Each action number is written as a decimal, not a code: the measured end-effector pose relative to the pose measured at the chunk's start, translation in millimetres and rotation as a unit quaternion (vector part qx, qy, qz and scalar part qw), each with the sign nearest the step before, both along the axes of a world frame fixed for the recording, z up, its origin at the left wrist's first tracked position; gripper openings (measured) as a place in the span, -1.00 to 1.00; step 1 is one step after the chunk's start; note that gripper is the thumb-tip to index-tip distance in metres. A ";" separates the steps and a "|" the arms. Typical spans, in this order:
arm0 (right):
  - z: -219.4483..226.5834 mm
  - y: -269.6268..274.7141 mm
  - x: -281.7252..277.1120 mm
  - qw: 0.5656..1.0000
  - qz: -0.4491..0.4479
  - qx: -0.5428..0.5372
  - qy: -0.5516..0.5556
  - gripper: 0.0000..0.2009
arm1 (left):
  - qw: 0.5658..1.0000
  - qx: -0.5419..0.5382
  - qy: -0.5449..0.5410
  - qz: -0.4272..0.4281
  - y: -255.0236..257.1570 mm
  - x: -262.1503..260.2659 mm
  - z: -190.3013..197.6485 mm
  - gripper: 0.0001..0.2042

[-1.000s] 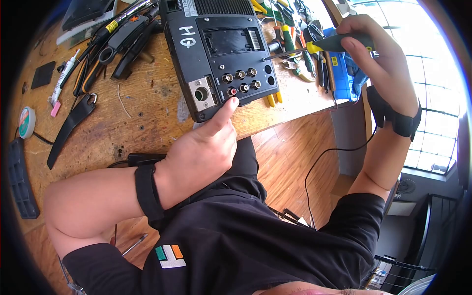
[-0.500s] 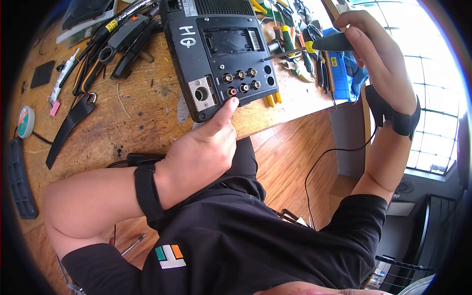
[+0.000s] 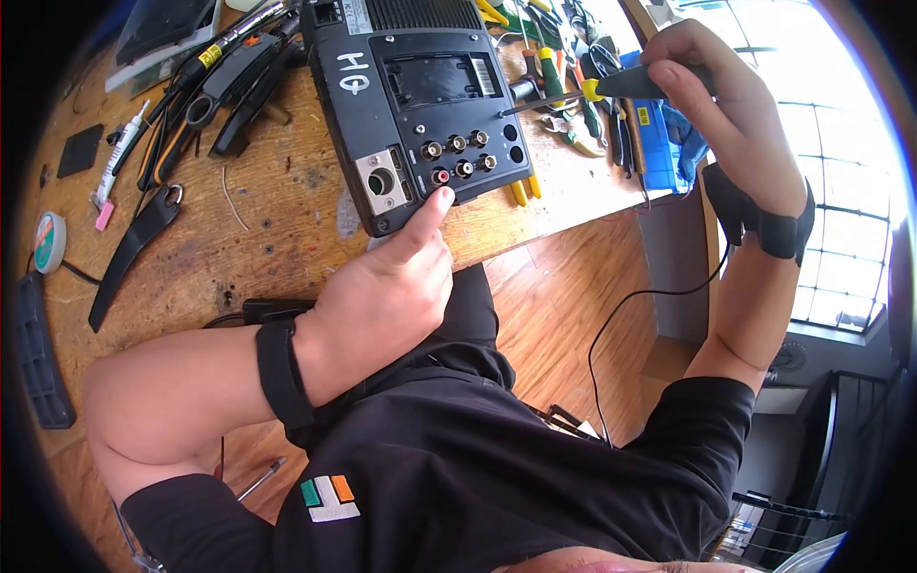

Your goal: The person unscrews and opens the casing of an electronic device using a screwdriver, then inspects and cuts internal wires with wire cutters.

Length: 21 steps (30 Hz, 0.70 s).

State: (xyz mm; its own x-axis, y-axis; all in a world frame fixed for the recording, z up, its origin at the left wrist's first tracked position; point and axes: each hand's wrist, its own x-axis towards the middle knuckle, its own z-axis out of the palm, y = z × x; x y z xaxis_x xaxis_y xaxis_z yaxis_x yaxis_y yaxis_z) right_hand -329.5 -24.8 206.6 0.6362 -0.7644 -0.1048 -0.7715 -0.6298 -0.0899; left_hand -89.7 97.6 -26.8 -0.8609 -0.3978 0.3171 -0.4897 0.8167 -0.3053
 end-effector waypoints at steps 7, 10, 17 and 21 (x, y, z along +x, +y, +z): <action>4.2 0.4 0.8 0.999 -0.021 0.005 0.032 -0.76 | 1.000 -0.007 0.008 0.002 -0.3 0.1 0.2 -0.71; 2.8 0.8 0.1 0.999 -0.016 -0.008 0.036 -0.75 | 1.000 -0.001 0.009 0.001 0.0 -0.2 -0.1 -0.71; 3.4 0.0 0.4 0.999 -0.002 -0.018 0.042 -0.76 | 1.000 -0.002 0.003 -0.001 -0.5 0.5 1.7 -0.71; 2.2 -1.2 -1.4 0.998 0.021 -0.030 0.043 -0.78 | 1.000 -0.004 0.001 -0.002 -0.5 0.3 0.5 -0.71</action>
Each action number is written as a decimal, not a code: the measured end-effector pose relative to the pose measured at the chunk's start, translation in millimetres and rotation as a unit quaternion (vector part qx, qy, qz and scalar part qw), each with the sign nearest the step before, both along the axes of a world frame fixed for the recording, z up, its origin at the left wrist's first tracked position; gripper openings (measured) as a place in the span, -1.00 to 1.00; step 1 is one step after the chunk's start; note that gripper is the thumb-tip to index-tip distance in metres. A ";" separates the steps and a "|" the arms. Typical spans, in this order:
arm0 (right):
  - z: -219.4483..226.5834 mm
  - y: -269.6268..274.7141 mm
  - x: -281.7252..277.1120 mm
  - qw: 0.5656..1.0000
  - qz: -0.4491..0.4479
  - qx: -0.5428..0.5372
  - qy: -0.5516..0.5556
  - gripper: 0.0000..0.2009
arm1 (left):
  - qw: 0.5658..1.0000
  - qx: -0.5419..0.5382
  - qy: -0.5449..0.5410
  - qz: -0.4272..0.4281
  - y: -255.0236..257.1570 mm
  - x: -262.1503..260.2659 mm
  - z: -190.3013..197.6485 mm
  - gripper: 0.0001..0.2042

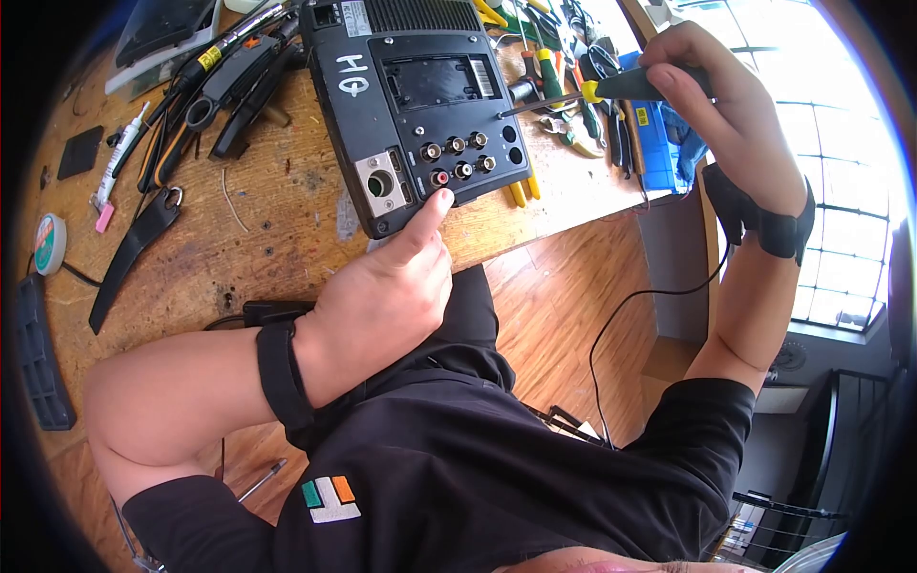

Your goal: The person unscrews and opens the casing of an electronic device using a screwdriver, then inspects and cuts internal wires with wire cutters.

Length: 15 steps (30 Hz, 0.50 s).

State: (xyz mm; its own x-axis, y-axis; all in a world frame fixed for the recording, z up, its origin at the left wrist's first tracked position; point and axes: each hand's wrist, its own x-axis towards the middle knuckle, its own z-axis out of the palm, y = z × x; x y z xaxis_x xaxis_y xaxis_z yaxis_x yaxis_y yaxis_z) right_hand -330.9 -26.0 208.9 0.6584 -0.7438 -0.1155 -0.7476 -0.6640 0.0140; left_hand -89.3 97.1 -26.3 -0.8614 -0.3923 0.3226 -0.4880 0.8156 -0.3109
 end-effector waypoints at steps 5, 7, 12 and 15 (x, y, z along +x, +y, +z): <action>0.8 1.9 1.1 1.000 -0.016 0.015 -0.009 -0.79 | 1.000 0.011 -0.001 0.001 0.6 -0.4 -0.2 -0.71; 0.5 1.9 0.0 1.000 -0.017 0.019 -0.014 -0.79 | 1.000 0.009 -0.003 0.002 0.3 -0.2 0.6 -0.71; 1.1 3.5 -1.4 1.000 0.003 0.008 -0.008 -0.80 | 1.000 0.007 -0.001 0.001 0.5 -0.2 0.7 -0.71; 1.2 5.9 -1.1 1.000 -0.014 0.013 -0.007 -0.81 | 1.000 -0.003 -0.002 0.002 -0.5 0.4 1.6 -0.71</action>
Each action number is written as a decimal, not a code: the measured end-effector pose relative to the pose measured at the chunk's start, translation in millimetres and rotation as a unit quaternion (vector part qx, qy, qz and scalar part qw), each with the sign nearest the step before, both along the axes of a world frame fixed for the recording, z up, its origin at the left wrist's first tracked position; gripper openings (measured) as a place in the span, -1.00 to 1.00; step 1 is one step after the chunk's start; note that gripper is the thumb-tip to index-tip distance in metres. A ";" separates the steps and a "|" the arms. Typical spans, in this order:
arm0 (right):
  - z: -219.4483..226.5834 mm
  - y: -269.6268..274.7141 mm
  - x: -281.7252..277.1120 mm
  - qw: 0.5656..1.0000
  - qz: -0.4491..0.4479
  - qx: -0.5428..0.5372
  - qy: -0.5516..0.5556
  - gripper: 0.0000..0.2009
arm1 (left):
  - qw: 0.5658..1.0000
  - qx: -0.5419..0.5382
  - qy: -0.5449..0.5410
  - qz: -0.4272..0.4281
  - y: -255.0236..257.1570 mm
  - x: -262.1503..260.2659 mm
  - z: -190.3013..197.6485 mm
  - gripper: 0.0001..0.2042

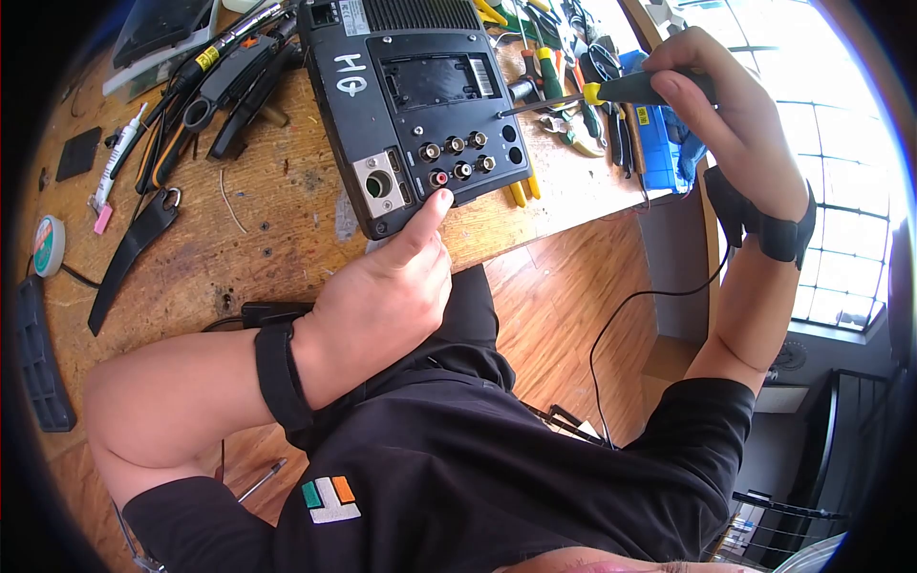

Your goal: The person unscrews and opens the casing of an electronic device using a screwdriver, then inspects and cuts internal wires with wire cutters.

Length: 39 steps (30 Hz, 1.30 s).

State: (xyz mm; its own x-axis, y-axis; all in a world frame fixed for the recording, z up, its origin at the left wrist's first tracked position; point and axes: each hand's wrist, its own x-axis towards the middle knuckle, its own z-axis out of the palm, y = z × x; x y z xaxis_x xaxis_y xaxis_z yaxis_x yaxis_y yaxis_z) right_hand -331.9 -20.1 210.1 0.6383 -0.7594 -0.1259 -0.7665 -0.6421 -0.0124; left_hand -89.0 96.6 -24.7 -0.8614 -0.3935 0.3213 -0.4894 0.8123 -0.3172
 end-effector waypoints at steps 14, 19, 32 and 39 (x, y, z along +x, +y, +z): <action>-7.5 5.5 0.5 0.999 0.000 0.000 -0.045 -0.78 | 1.000 0.015 0.003 -0.005 0.7 -0.3 -1.1 -0.71; -7.3 16.1 -13.6 1.000 0.001 -0.018 -0.005 -0.72 | 1.000 0.017 -0.005 0.000 1.3 -0.3 -0.6 -0.71; 3.9 51.8 -34.7 0.947 0.238 0.036 -0.213 -0.38 | 0.998 0.047 0.028 -0.010 1.8 -3.8 -4.0 -0.72; 20.3 64.7 -19.5 0.949 0.250 0.086 -0.174 -0.69 | 0.999 0.033 0.013 0.006 2.3 -4.5 -4.4 -0.72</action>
